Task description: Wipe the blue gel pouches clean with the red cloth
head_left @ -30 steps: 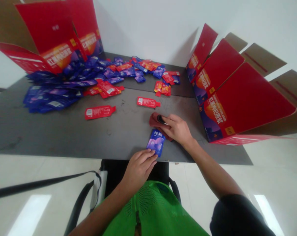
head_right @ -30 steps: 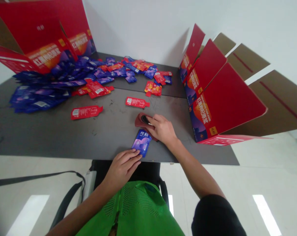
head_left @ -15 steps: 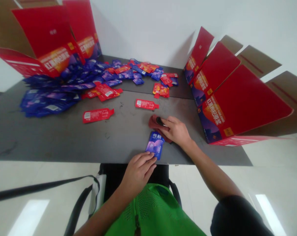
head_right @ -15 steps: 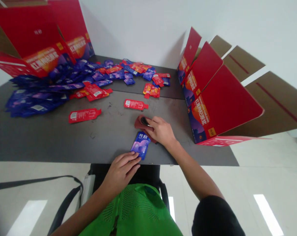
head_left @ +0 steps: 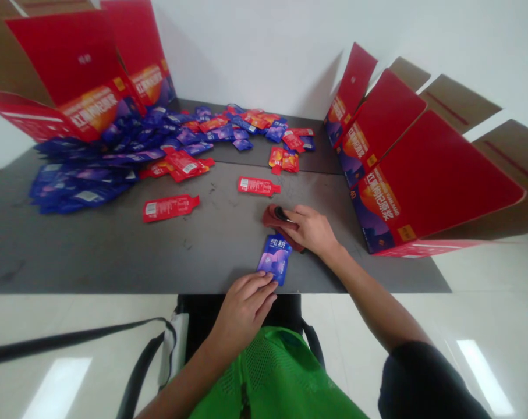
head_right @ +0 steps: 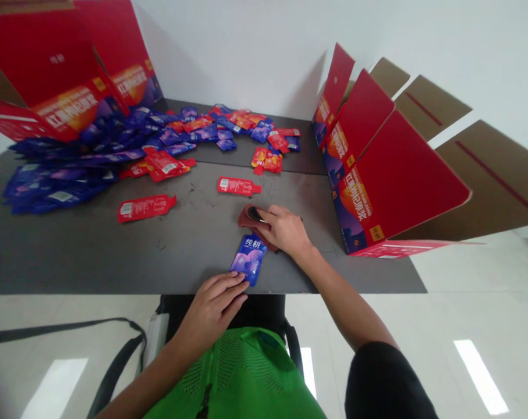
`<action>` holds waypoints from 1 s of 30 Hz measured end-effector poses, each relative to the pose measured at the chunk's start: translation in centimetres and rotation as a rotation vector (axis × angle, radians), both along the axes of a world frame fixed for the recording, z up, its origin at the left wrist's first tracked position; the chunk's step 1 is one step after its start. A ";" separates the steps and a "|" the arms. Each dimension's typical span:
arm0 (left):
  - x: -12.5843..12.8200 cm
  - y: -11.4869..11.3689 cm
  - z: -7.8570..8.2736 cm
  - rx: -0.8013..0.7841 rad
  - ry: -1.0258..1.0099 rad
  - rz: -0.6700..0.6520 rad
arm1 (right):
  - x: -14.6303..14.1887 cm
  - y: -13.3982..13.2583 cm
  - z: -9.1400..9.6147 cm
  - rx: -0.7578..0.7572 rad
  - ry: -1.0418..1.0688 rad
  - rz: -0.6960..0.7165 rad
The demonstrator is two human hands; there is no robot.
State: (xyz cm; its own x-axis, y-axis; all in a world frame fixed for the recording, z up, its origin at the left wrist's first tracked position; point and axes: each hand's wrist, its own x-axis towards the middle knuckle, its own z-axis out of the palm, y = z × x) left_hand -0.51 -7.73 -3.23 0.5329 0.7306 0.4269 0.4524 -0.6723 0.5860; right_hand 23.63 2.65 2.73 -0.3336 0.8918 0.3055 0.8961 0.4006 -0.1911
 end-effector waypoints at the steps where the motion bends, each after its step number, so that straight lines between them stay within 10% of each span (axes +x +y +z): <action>1: 0.0 0.0 0.0 0.001 0.002 -0.001 | -0.3 -0.6 0.5 0.005 0.012 0.009; 7: -0.1 0.0 0.2 -0.008 0.030 0.011 | -3.7 -6.3 -0.2 -0.087 0.080 0.265; 15: -0.1 0.4 0.7 -0.025 -0.031 -0.007 | -0.2 0.4 -0.9 -0.021 -0.014 0.025; 24: -0.2 0.4 0.6 -0.016 0.006 -0.007 | -3.3 -6.4 0.1 -0.106 0.087 0.247; 30: -0.2 0.4 0.9 -0.045 -0.020 -0.029 | -0.6 -1.3 -1.9 -0.073 0.053 0.020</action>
